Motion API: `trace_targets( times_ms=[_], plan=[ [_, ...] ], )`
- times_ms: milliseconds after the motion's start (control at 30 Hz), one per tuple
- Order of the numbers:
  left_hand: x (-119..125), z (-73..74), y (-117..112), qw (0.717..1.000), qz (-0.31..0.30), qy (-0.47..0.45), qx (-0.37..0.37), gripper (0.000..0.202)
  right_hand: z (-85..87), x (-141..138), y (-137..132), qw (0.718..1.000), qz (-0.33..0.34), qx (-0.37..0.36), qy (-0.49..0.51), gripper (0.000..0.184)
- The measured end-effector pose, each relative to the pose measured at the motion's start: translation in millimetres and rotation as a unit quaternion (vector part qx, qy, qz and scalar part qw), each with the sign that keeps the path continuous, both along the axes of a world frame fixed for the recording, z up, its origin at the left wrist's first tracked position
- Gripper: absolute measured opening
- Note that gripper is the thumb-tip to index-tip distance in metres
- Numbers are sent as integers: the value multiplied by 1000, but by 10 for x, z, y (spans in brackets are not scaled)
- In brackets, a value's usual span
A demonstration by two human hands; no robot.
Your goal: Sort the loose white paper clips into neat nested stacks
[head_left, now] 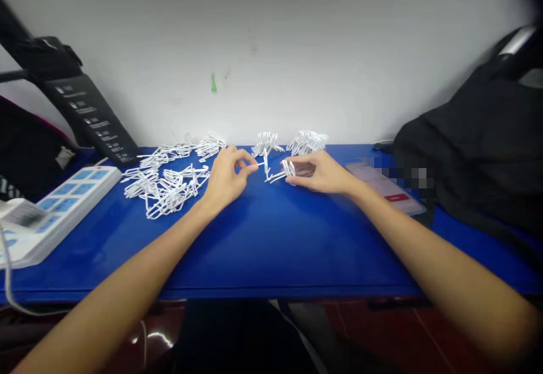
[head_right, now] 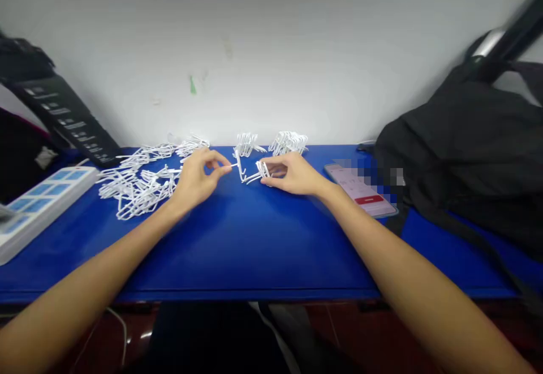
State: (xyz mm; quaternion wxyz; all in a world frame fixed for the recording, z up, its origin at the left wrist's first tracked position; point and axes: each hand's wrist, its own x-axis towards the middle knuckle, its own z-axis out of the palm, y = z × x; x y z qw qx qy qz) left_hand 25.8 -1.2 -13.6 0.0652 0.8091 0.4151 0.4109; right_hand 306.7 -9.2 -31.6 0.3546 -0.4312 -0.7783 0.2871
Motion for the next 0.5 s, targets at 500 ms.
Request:
trace_targets(
  times_ms=[500],
  plan=[
    [118, -159, -82, 989, -57, -13, -138, 4, 36, -85, -68, 998, 38, -46, 24, 62]
  ],
)
